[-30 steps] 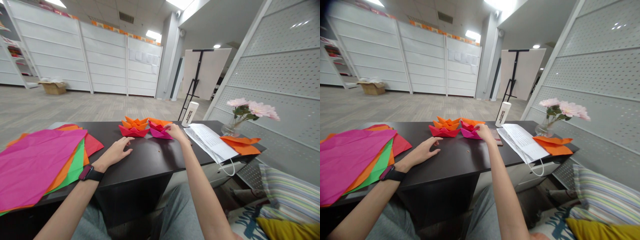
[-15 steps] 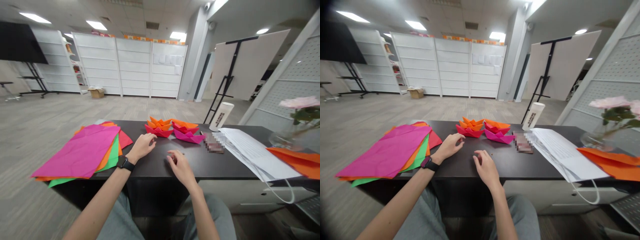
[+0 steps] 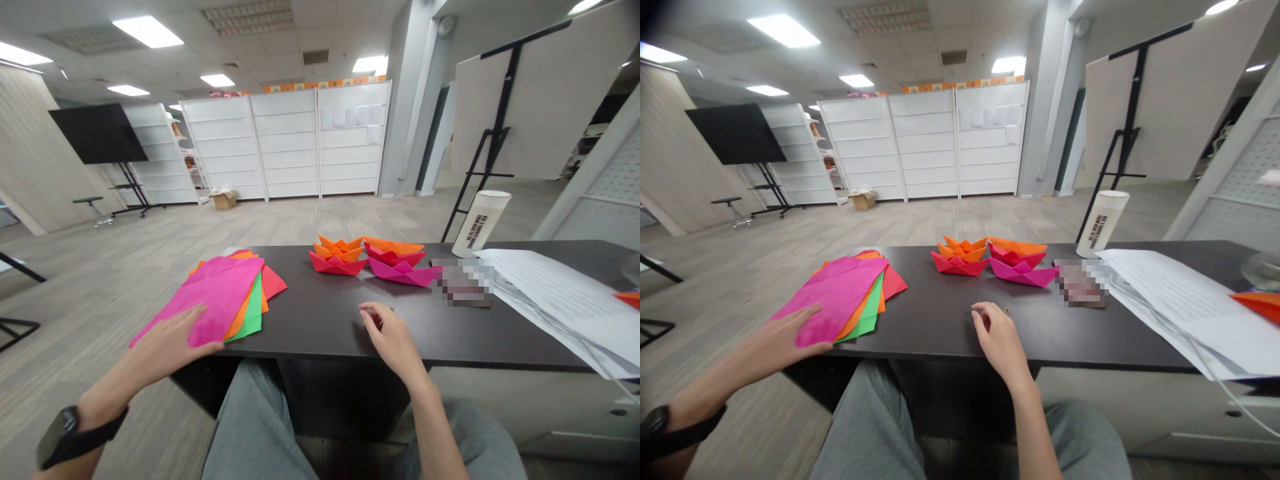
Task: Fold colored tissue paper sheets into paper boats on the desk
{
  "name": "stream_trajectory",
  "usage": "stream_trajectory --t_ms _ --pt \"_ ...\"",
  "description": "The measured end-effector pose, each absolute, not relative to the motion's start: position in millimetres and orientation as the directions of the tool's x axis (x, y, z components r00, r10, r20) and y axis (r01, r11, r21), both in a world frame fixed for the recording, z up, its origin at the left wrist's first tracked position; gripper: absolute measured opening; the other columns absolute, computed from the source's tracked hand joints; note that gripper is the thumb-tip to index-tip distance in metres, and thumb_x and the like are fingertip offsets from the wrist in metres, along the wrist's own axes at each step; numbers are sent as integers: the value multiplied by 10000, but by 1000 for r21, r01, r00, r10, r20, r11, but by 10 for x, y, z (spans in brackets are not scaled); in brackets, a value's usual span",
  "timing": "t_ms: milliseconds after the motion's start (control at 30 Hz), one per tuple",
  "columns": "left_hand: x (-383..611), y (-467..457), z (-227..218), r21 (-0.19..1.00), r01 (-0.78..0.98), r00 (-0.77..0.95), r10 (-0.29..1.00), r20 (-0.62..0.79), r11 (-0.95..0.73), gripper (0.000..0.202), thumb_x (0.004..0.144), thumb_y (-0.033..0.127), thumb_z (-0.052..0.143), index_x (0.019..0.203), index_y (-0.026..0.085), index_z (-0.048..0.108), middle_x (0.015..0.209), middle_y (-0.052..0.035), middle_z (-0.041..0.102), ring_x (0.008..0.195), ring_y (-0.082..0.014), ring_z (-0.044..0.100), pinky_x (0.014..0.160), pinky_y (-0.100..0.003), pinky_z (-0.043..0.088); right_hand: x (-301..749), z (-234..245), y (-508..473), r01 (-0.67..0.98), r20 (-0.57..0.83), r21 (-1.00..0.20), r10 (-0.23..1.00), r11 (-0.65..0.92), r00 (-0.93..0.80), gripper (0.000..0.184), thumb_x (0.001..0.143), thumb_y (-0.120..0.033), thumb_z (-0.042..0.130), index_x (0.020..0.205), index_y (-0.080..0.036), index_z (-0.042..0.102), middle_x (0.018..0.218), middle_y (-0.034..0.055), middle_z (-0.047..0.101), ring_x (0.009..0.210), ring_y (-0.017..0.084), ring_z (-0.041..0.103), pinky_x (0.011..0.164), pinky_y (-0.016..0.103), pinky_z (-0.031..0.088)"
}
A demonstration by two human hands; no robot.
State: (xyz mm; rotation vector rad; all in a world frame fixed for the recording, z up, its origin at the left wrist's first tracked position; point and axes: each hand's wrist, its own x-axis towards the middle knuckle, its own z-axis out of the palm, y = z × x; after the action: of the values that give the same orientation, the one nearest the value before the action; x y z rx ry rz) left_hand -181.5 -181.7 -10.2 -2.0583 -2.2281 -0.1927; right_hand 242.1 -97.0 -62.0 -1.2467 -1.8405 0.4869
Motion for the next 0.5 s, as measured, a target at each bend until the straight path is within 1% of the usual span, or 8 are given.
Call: stream_trajectory --t_ms 33,67,100,133,233,367,500 --pt "-1997 -1871 -205 11 997 -78 991 108 77 891 711 729 603 1339 98 563 1372 -218 580 1273 -406 536 1053 -504 413 2421 -625 -983 564 449 -698 883 441 -135 219 953 -321 458 1003 -213 642 866 36 665 764 200 614 737 323 461" --pt "-2147 -1922 -295 8 998 -55 996 70 54 893 708 722 612 1358 113 551 1388 -204 570 1282 -393 532 1060 -493 417 2421 -630 -997 561 476 -693 872 453 -116 212 956 -303 454 993 -213 642 901 42 667 788 201 615 753 324 458" --pt "-2262 -1971 -364 14 1000 -23 998 55 23 861 720 703 614 1365 135 551 1403 -182 562 1292 -375 528 1072 -481 414 2420 -634 -1013 558 501 -687 859 466 -101 210 959 -288 449 984 -212 643 923 47 664 804 202 612 765 325 454" --pt "-2343 -2016 -411 25 1000 -1 997 73 -1 822 735 677 615 1358 145 562 1411 -168 556 1299 -362 525 1086 -471 407 2420 -638 -1029 553 523 -681 847 480 -91 211 962 -278 444 978 -211 643 926 50 659 807 202 608 768 325 451" --pt "-2428 -2112 -417 90 995 35 994 105 -44 621 810 595 545 1282 204 642 1344 -108 625 1218 -343 603 1055 -462 456 2417 -641 -1086 530 560 -676 824 512 -83 216 970 -272 440 986 -213 647 867 43 634 752 194 580 738 318 443" --pt "-2388 -2130 -296 157 986 42 996 83 -55 503 839 542 497 1179 242 715 1211 -76 712 1120 -337 668 986 -466 517 2417 -635 -1167 505 559 -685 824 525 -98 212 976 -276 446 1014 -218 646 832 27 607 701 180 550 704 306 443" --pt "-2440 -2091 -260 178 982 49 995 87 -64 462 767 556 628 1120 281 741 1149 -61 742 1091 -353 679 934 -439 550 2422 -625 -1228 499 525 -690 837 525 -155 206 976 -261 450 1052 -227 638 851 20 600 707 170 553 696 303 455"
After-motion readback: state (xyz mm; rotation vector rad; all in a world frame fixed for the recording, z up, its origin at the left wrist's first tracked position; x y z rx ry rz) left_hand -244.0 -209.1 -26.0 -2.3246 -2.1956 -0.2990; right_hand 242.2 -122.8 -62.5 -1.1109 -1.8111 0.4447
